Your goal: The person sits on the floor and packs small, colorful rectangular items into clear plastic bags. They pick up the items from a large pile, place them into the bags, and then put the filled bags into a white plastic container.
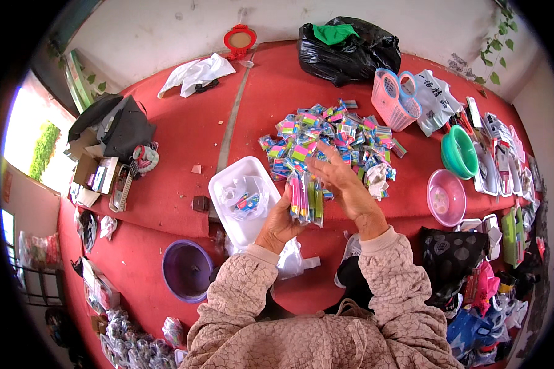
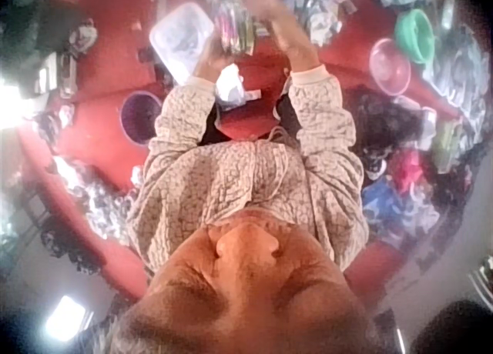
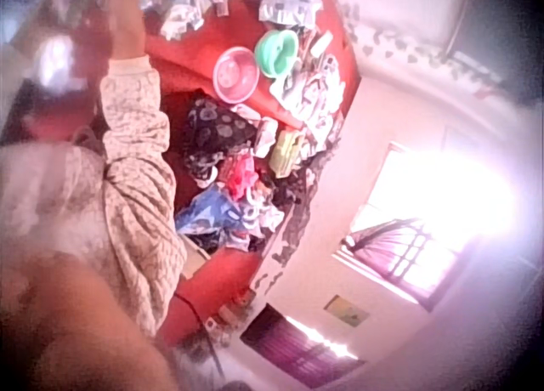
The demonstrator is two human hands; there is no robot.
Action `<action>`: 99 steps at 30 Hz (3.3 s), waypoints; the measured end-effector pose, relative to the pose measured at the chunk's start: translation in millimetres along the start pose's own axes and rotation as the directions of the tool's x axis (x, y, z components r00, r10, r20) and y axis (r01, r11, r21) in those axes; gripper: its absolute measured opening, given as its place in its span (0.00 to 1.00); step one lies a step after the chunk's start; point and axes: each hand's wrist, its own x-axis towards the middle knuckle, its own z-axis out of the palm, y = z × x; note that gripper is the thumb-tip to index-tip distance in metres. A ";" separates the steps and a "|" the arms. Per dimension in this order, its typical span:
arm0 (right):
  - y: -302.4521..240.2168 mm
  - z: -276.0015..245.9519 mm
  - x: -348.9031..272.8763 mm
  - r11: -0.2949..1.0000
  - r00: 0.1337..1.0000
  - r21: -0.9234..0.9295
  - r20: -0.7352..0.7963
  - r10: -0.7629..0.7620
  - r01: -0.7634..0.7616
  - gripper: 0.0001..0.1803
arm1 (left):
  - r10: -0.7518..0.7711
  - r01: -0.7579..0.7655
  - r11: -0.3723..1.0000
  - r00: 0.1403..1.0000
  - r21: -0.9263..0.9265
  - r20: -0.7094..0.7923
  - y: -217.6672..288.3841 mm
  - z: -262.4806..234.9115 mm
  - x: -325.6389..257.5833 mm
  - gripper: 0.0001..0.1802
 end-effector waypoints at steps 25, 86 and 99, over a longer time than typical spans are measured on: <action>69.2 -7.0 8.0 0.588 0.994 -0.804 0.039 -0.099 0.090 0.34 | 0.351 -0.209 0.857 0.907 0.472 -0.235 -15.4 -3.1 1.1 0.26; 199.4 5.1 115.7 -0.165 0.982 -0.983 -0.108 0.153 -0.082 0.32 | 0.829 0.757 -0.396 0.538 0.520 -0.152 139.4 -109.2 -69.7 0.11; 195.3 3.2 122.7 -0.214 0.986 -0.965 0.130 0.109 0.151 0.36 | 0.483 0.546 -0.629 0.832 0.554 -0.271 163.9 -173.8 -87.6 0.13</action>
